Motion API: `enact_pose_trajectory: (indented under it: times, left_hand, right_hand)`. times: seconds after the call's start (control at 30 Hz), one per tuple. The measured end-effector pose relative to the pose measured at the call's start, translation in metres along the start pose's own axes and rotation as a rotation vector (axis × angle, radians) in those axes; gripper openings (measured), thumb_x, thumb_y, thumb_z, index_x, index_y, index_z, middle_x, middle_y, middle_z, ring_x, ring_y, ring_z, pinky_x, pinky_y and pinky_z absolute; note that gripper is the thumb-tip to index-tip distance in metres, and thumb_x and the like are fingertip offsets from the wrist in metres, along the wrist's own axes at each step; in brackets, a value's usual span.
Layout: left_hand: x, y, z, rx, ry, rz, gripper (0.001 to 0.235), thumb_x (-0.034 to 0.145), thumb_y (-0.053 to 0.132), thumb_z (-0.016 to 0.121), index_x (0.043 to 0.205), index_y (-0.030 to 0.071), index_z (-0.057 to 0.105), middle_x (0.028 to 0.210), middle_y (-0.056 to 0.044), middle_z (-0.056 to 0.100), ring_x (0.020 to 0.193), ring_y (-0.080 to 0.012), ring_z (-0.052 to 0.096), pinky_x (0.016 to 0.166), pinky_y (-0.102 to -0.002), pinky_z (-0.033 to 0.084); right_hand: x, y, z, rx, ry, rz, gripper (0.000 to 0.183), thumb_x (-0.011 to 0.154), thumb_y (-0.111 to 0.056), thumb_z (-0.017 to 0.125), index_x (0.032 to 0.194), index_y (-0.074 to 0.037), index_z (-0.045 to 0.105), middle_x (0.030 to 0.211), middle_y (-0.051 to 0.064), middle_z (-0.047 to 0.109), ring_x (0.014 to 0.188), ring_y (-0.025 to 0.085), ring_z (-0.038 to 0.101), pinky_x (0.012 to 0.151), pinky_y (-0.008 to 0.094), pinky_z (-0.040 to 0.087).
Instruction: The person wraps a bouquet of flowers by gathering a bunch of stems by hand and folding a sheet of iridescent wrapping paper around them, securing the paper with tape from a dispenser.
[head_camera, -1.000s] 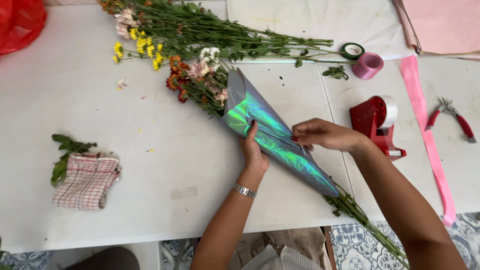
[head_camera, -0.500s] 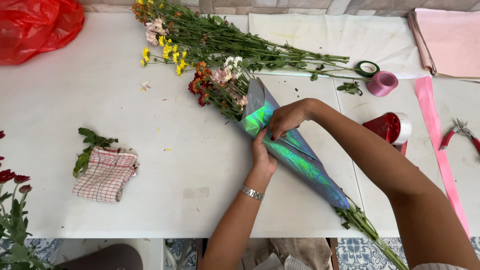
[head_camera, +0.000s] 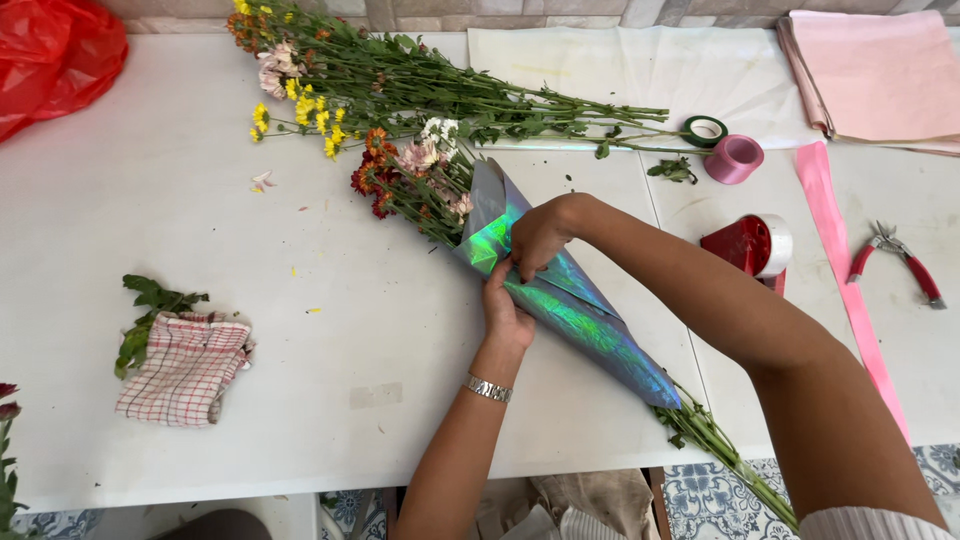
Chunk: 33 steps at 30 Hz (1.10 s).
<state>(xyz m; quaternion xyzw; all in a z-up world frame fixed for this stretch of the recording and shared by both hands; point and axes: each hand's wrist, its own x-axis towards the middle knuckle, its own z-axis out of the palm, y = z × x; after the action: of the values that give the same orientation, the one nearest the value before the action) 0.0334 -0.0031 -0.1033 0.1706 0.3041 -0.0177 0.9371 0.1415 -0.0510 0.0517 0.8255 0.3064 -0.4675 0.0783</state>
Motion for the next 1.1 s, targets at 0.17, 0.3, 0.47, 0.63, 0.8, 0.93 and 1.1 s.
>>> enact_pose_trajectory:
  times: [0.17, 0.3, 0.47, 0.63, 0.8, 0.93, 1.1]
  left_hand:
    - [-0.02, 0.009, 0.015, -0.002, 0.003, -0.001, 0.031, 0.083, 0.025, 0.08, 0.11, 0.022, 0.066, 0.099, -0.006, 0.072, 0.089, -0.0218, 0.071, 0.088, -0.04, 0.059]
    - [-0.023, 0.01, 0.015, 0.006, 0.004, 0.025, 0.037, 0.083, 0.024, 0.08, 0.116, 0.023, 0.062, 0.105, -0.007, 0.071, 0.095, -0.0222, 0.071, 0.092, -0.042, 0.058]
    - [-0.011, 0.002, 0.011, -0.009, -0.004, 0.045, 0.039, 0.083, 0.025, 0.082, 0.116, 0.022, 0.062, 0.107, -0.006, 0.07, 0.097, -0.0221, 0.069, 0.092, -0.04, 0.058]
    - [-0.026, 0.009, 0.019, -0.005, 0.011, 0.08, 0.039, 0.081, 0.025, 0.083, 0.113, 0.021, 0.061, 0.101, -0.005, 0.069, 0.09, -0.0216, 0.069, 0.085, -0.038, 0.058]
    - [-0.031, 0.011, 0.022, 0.027, 0.003, 0.09, 0.042, 0.081, 0.025, 0.084, 0.114, 0.021, 0.058, 0.1, -0.004, 0.068, 0.089, -0.02, 0.07, 0.085, -0.039, 0.059]
    - [0.017, -0.011, -0.01, 0.003, -0.029, 0.081, 0.036, 0.083, 0.022, 0.081, 0.11, 0.02, 0.058, 0.093, -0.008, 0.068, 0.083, -0.0252, 0.074, 0.081, -0.039, 0.063]
    - [0.002, -0.004, -0.001, -0.04, -0.002, 0.08, 0.037, 0.084, 0.02, 0.081, 0.112, 0.02, 0.056, 0.093, -0.009, 0.067, 0.08, -0.0287, 0.074, 0.079, -0.042, 0.063]
  right_hand:
    - [-0.006, -0.008, -0.004, -0.152, 0.03, 0.017, 0.028, 0.083, -0.04, 0.068, 0.089, -0.014, 0.078, 0.086, 0.003, 0.075, 0.088, 0.023, 0.069, 0.073, 0.045, 0.056]
    - [-0.006, -0.014, -0.005, -0.285, 0.046, 0.048, 0.029, 0.079, -0.044, 0.069, 0.091, -0.019, 0.079, 0.087, -0.001, 0.076, 0.092, 0.023, 0.071, 0.078, 0.046, 0.057]
    - [-0.024, -0.027, -0.013, -0.394, 0.047, 0.113, 0.036, 0.08, -0.054, 0.069, 0.099, -0.026, 0.079, 0.094, -0.005, 0.078, 0.103, 0.02, 0.071, 0.086, 0.048, 0.059]
    - [-0.02, -0.02, -0.013, -0.362, 0.061, 0.119, 0.031, 0.077, -0.054, 0.068, 0.09, -0.029, 0.079, 0.086, -0.006, 0.077, 0.095, 0.016, 0.072, 0.08, 0.043, 0.06]
    - [-0.044, -0.021, -0.019, 0.053, 0.057, 0.029, 0.028, 0.079, -0.034, 0.063, 0.083, -0.009, 0.076, 0.086, 0.008, 0.074, 0.092, 0.028, 0.065, 0.076, 0.045, 0.052]
    - [-0.044, -0.01, -0.007, 0.258, 0.005, -0.079, 0.022, 0.077, -0.029, 0.064, 0.073, -0.008, 0.071, 0.075, 0.007, 0.063, 0.084, 0.023, 0.056, 0.065, 0.039, 0.045]
    - [-0.026, -0.001, -0.001, 0.15, -0.012, -0.034, 0.021, 0.08, -0.031, 0.061, 0.077, -0.013, 0.07, 0.081, 0.007, 0.063, 0.084, 0.024, 0.057, 0.07, 0.043, 0.049]
